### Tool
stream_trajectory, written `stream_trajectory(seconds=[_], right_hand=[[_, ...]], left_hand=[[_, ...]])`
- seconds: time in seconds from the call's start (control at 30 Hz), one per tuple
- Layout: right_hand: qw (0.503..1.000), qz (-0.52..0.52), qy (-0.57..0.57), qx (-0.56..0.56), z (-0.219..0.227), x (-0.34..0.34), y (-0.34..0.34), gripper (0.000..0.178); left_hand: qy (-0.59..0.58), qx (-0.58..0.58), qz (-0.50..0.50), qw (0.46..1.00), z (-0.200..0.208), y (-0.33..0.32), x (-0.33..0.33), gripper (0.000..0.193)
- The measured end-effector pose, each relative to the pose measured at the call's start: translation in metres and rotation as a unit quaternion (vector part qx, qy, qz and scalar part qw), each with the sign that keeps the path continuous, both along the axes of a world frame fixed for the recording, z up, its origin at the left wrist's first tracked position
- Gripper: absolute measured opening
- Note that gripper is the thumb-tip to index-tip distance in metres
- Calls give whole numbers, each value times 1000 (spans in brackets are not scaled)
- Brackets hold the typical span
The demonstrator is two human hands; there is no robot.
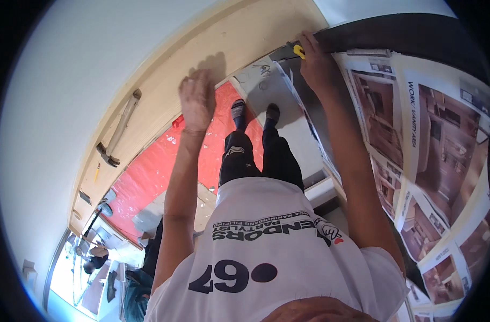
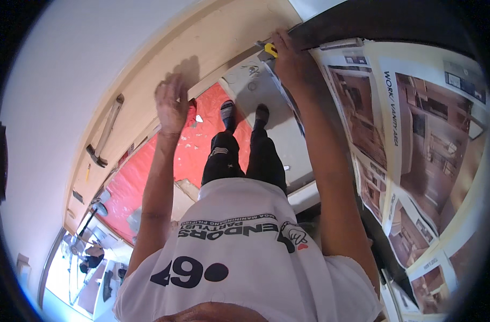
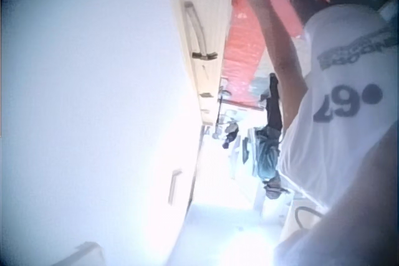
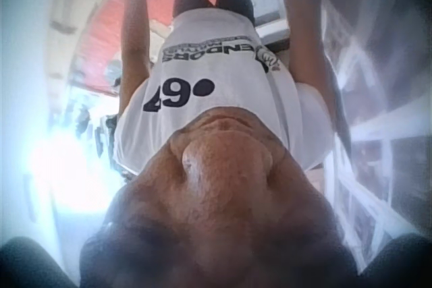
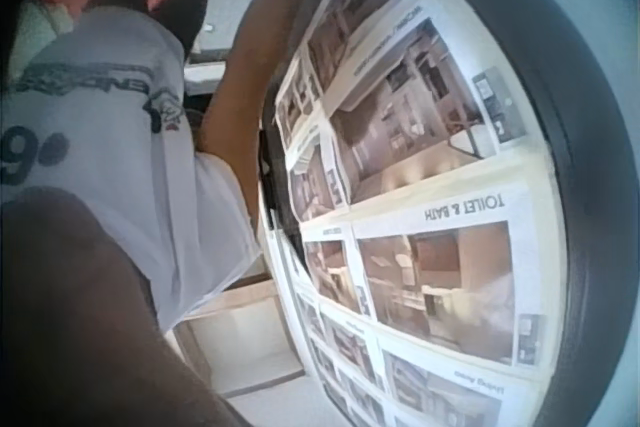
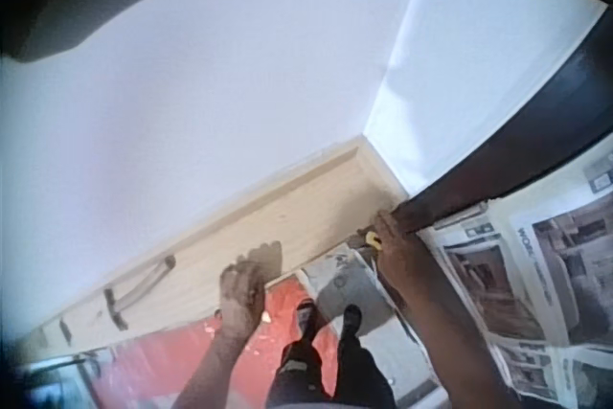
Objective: The person uses a yellow utility knife to trim and scrape a wooden cabinet trim piece. They repeatedly cut along the edge and remove small strips of material while moving around a cluttered renovation site.
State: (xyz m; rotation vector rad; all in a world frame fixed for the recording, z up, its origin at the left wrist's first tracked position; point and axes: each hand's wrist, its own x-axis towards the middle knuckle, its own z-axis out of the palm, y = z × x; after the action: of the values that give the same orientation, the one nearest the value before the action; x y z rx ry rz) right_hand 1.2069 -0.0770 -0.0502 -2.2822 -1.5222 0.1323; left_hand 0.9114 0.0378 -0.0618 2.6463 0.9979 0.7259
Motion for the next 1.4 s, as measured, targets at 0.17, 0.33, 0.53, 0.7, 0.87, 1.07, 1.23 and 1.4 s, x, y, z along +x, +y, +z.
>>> stream_trajectory(seconds=[0.17,0.33,0.53,0.7,0.87,1.07,1.23,1.4], right_hand=[[998,43,6,42,-2,18,-5,53],[990,-63,112,55,3,9,-9,30],[950,-139,270,-74,-3,28,-21,36],[846,-159,508,-10,7,28,-14,38],[936,-100,326,85,-7,29,-10,34],[973,-2,204,109,-21,30,-2,32],[959,-94,268,30,-13,28,-7,34],[885,-158,433,-70,5,31,-5,32]], left_hand=[[-1,12,29,1000,-8,41,0,30],[20,62,7,998,-19,70,13,28],[-8,86,35,996,-25,82,29,23],[29,89,93,991,-30,86,19,16],[12,31,132,991,-18,80,24,17],[19,62,134,989,-26,83,23,18],[56,30,132,989,-21,83,23,19],[32,70,109,991,-24,84,22,14]])
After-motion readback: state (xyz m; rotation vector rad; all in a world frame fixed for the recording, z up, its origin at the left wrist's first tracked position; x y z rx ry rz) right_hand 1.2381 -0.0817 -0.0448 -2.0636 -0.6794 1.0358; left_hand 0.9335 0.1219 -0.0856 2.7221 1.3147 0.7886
